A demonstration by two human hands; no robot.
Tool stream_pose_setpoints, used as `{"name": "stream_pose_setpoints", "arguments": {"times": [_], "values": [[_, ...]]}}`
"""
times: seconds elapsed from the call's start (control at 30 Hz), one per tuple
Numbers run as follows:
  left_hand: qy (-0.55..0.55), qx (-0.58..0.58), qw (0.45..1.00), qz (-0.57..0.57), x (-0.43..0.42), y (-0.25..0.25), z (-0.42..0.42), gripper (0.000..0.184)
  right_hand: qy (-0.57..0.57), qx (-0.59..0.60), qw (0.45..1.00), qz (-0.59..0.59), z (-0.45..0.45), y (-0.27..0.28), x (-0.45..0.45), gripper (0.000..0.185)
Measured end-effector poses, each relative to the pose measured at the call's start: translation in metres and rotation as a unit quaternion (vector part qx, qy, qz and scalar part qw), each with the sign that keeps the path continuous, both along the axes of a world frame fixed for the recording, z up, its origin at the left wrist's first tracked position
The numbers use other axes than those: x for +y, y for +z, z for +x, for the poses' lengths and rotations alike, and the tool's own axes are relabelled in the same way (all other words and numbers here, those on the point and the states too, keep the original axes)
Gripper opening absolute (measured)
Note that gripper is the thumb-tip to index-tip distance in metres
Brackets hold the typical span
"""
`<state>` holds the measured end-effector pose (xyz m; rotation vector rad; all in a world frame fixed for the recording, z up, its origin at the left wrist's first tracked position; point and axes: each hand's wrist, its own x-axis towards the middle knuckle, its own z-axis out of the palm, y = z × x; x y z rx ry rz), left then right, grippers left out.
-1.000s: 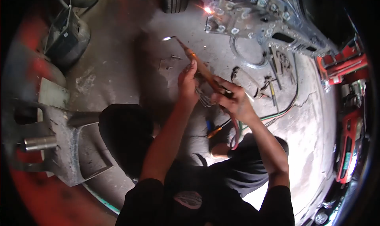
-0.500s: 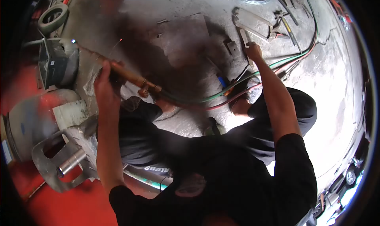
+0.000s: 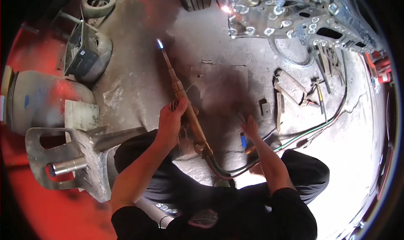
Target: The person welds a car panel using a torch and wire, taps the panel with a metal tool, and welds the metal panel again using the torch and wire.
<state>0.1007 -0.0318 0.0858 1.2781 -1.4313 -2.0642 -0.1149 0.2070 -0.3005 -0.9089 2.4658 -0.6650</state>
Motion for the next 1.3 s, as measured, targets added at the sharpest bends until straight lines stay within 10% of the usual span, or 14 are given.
{"name": "stream_pose_setpoints", "arguments": {"times": [0.1,0.17,0.37,0.47,1.3], "values": [[0.003,-0.004,1.0,0.01,0.0,-0.001,0.003,0.039,0.013,-0.055,0.996,-0.074,-0.009,0.037,-0.017,0.035],[0.006,0.003,1.0,0.007,-0.003,-0.005,0.003,0.038,0.041,-0.082,0.984,-0.152,-0.011,0.158,-0.052,0.033],[0.004,0.039,0.999,-0.02,0.0,-0.002,-0.007,0.037,0.199,0.308,0.859,-0.357,-0.078,0.342,-0.125,0.033],[-0.008,0.051,0.998,-0.024,0.0,-0.008,-0.011,0.037,0.189,0.388,0.859,-0.275,-0.108,0.394,-0.138,0.032],[-0.04,0.039,0.998,-0.018,0.001,-0.003,-0.02,0.036,0.216,0.498,0.824,-0.163,-0.146,0.427,-0.156,0.036]]}}
